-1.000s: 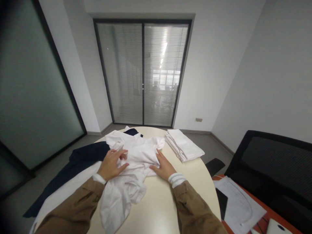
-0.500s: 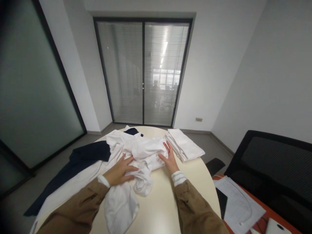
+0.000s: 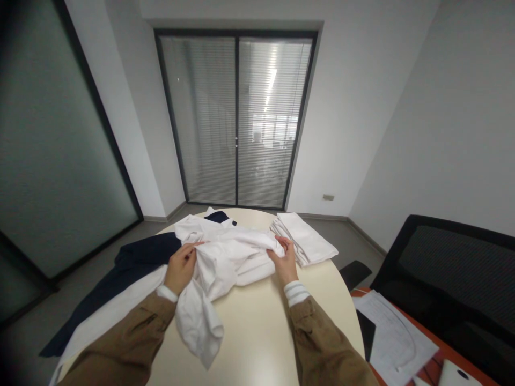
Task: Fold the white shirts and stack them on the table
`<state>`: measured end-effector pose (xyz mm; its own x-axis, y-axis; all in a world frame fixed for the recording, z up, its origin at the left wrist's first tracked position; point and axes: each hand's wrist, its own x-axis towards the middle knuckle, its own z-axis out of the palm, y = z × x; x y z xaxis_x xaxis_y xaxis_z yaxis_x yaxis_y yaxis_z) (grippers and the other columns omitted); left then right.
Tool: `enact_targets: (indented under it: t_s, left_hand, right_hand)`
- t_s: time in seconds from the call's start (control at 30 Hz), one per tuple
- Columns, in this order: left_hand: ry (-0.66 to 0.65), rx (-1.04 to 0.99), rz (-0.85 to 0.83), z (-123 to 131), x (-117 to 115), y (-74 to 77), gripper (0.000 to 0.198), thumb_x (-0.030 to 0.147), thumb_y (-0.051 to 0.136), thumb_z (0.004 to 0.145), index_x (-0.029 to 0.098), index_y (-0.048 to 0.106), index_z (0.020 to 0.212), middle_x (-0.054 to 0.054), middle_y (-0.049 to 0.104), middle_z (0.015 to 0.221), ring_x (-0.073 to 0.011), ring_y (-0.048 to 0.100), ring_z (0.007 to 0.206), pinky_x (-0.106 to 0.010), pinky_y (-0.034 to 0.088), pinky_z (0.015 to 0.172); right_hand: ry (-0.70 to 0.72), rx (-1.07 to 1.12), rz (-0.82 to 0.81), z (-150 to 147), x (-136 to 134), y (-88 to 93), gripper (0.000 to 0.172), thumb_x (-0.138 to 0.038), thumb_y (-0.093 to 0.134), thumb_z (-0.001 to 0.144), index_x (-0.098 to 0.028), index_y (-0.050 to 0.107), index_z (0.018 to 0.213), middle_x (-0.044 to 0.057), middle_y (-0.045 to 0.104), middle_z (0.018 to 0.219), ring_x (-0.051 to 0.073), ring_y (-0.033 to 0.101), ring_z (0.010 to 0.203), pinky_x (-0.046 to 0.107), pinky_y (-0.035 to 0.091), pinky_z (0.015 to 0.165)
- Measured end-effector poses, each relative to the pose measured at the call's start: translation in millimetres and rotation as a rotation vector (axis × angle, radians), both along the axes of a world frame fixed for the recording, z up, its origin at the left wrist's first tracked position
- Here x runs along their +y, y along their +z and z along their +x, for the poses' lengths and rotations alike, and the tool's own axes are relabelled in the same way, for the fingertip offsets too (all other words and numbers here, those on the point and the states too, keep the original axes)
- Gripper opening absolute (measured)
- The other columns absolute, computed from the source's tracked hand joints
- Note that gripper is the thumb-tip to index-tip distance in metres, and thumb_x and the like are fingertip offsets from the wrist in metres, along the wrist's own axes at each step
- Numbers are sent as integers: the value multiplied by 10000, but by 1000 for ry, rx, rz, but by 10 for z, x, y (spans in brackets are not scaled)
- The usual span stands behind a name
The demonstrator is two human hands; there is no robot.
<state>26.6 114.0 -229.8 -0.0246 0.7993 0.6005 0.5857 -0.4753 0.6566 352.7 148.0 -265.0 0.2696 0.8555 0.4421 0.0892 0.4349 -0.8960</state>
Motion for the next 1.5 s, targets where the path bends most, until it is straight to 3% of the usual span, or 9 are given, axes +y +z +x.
enact_targets:
  t_s: [0.2, 0.37, 0.47, 0.57, 0.7, 0.97, 1.13, 1.27, 1.5]
  left_hand:
    - [232, -226, 16, -169, 176, -128, 361, 355, 505, 880, 137, 746, 1037, -101, 666, 975, -209, 642, 839, -308, 539, 746]
    - [136, -318, 6, -122, 153, -114, 305, 319, 482, 888, 149, 713, 990, -111, 661, 1067, -224, 657, 936, -331, 556, 799]
    - [-6, -124, 53, -22, 35, -58, 376, 322, 433, 943, 171, 617, 1235, -138, 579, 1288, -260, 573, 1197, -413, 490, 1003]
    - [-143, 292, 61, 101, -102, -60, 612, 407, 627, 861, 249, 471, 1431, -137, 297, 1569, -372, 319, 1424, -566, 308, 1142]
    - [-159, 618, 26, 182, -150, -167, 799, 294, 789, 713, 320, 465, 1442, -90, 67, 1647, -494, 107, 1460, -682, 235, 1123]
    - [-119, 498, 59, 83, 12, -280, 242, 157, 563, 873, 220, 680, 1075, -97, 473, 1466, -304, 410, 1373, -527, 367, 1136]
    - [-6, 261, 88, 63, 48, -216, 202, 242, 464, 945, 198, 637, 1041, -96, 621, 1304, -258, 532, 1260, -491, 415, 1099]
    - [97, 88, 197, 38, 54, -130, 217, 253, 436, 939, 183, 619, 1032, -106, 644, 1273, -268, 495, 1309, -493, 384, 1116]
    - [151, 93, 142, -55, 51, -105, 254, 216, 445, 847, 179, 679, 939, -116, 692, 1125, -267, 621, 1122, -422, 476, 1005]
  right_hand:
    - [-221, 49, 82, 90, -32, 124, 783, -472, 692, 770, -207, 316, 1403, 181, 349, 1525, 293, 312, 1439, 519, 260, 1179]
    - [-136, -457, 120, 54, -108, 51, 1016, -494, 739, 725, -192, 188, 1524, 161, -4, 1634, 324, 44, 1511, 532, 127, 1214]
    - [-66, -825, 82, 6, -186, 29, 821, -448, 727, 755, -230, 388, 1471, 83, -234, 1619, 388, -82, 1496, 579, 158, 1186]
    - [-101, -1071, 54, -29, -251, 64, 828, -440, 786, 694, -284, 467, 1442, 34, -294, 1602, 484, -182, 1445, 684, 159, 1125]
    - [-142, -1272, 110, -44, -283, 135, 905, -368, 844, 626, -345, 460, 1444, 38, -199, 1633, 518, -168, 1435, 736, 137, 1084]
    - [-205, -1292, 325, 24, -209, 123, 111, -197, 648, 842, -265, 706, 907, 51, 435, 1485, 366, 183, 1452, 617, 218, 1111]
    - [-348, -1065, 346, 81, -199, 184, 120, -270, 594, 901, -276, 711, 925, 70, 608, 1202, 297, 458, 1203, 498, 351, 991]
    - [-500, -758, 334, 174, -158, 233, 163, -344, 592, 894, -241, 711, 933, 63, 604, 927, 242, 538, 943, 419, 411, 882]
    - [-525, -185, 236, 473, -105, 239, 259, -392, 457, 926, -192, 555, 1057, 70, 662, 998, 217, 598, 927, 382, 442, 858]
